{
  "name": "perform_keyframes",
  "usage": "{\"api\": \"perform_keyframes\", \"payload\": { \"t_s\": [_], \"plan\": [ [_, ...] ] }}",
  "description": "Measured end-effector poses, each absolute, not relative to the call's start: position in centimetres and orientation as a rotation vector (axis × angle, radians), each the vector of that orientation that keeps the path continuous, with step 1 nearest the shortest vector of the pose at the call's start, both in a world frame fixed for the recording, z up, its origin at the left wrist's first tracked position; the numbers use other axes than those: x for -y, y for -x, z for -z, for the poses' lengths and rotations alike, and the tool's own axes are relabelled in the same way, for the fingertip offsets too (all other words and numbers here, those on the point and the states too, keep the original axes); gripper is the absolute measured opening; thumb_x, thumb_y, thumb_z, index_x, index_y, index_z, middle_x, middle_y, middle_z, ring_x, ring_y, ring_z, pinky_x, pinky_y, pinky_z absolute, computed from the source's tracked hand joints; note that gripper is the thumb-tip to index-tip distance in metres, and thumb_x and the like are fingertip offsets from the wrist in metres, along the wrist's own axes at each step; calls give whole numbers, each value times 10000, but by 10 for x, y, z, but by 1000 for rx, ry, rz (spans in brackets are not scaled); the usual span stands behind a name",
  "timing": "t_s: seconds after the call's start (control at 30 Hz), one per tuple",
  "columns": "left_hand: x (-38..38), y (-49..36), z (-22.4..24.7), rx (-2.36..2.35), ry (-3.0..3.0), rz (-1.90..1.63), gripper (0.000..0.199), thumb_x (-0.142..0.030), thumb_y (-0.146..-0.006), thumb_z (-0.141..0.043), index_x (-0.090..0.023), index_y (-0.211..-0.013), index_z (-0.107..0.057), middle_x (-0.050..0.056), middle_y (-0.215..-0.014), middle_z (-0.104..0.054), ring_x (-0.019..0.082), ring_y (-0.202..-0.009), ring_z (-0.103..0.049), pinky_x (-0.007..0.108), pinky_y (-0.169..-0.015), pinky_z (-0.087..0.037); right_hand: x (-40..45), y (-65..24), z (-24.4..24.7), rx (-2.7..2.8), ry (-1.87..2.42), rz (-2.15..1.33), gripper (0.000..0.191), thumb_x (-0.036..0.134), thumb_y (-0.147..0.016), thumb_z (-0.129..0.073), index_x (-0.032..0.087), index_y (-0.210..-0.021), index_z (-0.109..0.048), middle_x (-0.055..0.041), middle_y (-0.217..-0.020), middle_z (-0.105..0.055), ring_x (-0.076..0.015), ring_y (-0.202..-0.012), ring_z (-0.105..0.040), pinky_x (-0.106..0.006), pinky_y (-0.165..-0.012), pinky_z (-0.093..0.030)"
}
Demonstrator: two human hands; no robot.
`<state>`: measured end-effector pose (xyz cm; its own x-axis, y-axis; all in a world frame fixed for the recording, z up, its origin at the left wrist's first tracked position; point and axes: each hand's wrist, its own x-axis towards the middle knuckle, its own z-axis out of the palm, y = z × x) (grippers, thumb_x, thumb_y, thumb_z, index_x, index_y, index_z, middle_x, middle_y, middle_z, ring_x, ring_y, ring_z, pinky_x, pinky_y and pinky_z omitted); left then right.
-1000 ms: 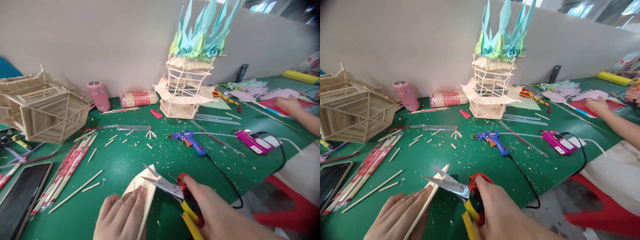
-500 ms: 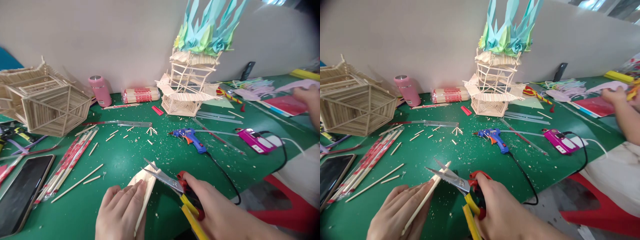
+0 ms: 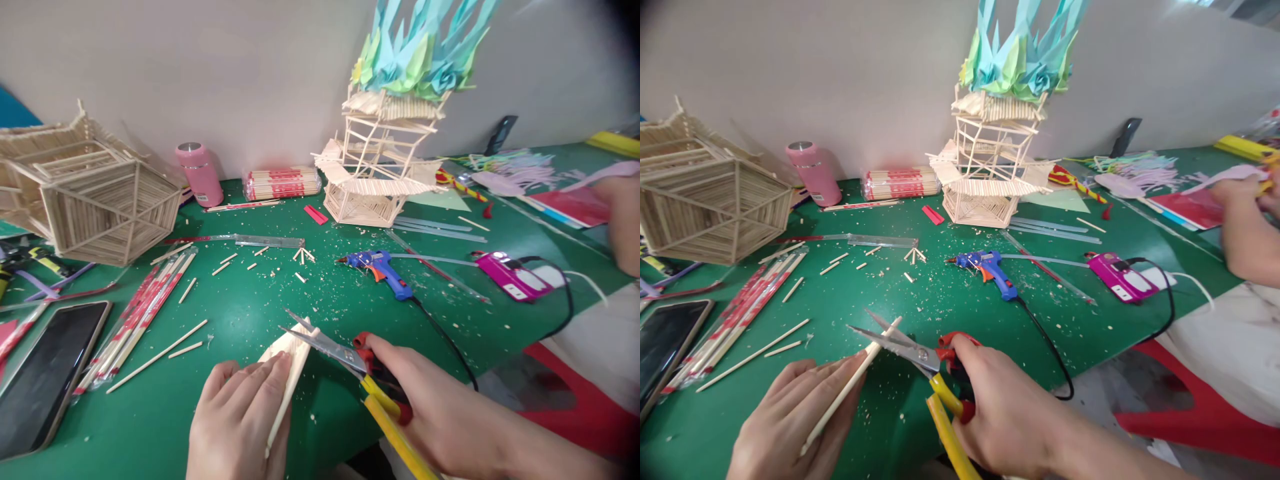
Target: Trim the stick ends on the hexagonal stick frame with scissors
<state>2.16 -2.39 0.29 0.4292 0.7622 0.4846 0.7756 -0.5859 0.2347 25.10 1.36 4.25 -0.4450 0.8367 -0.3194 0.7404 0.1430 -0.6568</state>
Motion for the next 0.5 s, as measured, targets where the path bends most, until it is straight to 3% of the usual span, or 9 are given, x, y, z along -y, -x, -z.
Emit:
{"api": "perform_keyframes", "payload": {
  "t_s": [0.27,0.5],
  "plan": [
    [27,-22,-3,1445,2635,839,307,-77,-833,-478,-75,-1132,-550,133,-965,-730,207,-777,-693,357,-681,-462,-17,-256,-44,2348,1526,-1207,235,240,-653,-588,221,-880,-533,-27,-660,-643,-195,-568,-594,-289,-497,-443],
    [21,-14,-7,1491,2738,1031,343,-52,-816,-515,-129,-1149,-547,102,-949,-729,175,-778,-688,303,-705,-510,-19,-257,-41,2468,1569,-919,171,268,-696,-527,215,-853,-483,-71,-695,-635,-252,-663,-627,-334,-551,-466]
  ]
}}
